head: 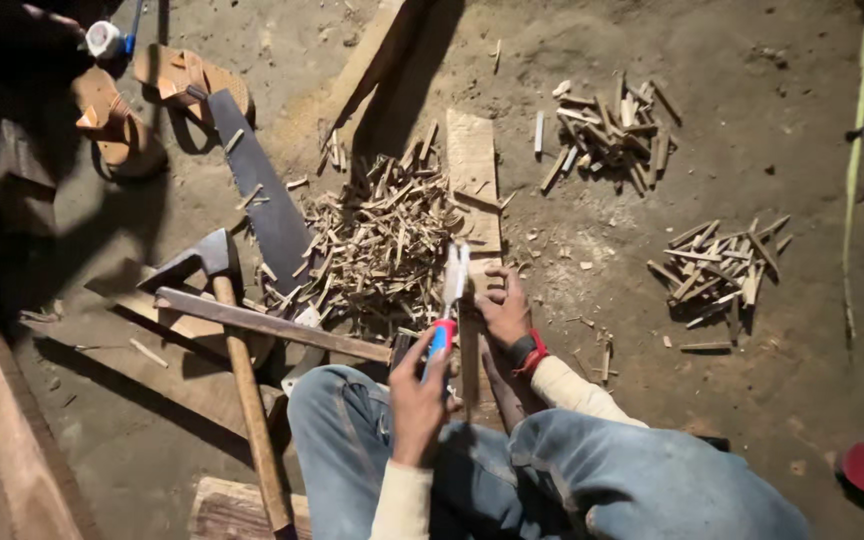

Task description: The person uses a chisel to carve and shape small wooden pieces on a plank. They repeatedly pick up pieces, carve them, and set them aside, occasionally applying glue to the pieces.

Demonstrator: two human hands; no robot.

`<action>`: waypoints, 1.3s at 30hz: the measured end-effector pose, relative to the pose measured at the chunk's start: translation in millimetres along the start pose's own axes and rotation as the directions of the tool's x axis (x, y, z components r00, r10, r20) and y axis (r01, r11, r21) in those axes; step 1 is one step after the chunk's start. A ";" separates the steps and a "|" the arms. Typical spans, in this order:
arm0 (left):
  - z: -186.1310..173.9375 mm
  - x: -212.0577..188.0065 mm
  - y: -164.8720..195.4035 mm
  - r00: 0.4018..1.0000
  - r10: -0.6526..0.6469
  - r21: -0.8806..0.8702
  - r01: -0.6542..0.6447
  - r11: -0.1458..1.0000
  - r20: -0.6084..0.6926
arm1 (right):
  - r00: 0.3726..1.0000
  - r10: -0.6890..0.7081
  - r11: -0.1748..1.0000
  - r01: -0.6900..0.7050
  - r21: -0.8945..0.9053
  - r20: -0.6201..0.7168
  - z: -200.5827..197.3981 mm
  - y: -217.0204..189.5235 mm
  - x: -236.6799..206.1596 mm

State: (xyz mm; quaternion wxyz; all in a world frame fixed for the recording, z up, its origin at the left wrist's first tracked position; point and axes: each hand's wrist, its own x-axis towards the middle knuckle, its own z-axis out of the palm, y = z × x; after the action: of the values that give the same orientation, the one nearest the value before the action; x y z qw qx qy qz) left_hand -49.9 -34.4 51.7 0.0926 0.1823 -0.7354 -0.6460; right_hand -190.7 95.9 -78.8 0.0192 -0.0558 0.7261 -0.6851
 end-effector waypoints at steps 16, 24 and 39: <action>23.9 -40.5 -49.7 0.905 -0.424 -0.247 0.408 0.879 -0.016 | 0.922 0.365 0.888 -0.303 0.346 -0.128 1.4 8.8 3.9; 29.6 -30.7 -54.1 0.895 -0.445 -0.226 0.438 0.870 0.024 | 0.843 0.536 0.829 -0.516 0.216 -0.039 -4.5 16.3 0.4; 25.1 -67.6 -40.2 0.936 -0.348 0.046 0.351 0.935 -0.060 | 0.852 0.510 0.802 -0.521 0.293 0.118 -17.7 34.9 3.0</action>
State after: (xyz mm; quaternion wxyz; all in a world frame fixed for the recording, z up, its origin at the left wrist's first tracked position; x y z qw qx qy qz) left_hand 8.8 10.9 15.1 -0.0100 0.3288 -0.7065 -0.6267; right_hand -197.5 115.1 -112.5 0.2251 0.1361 0.5949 -0.7595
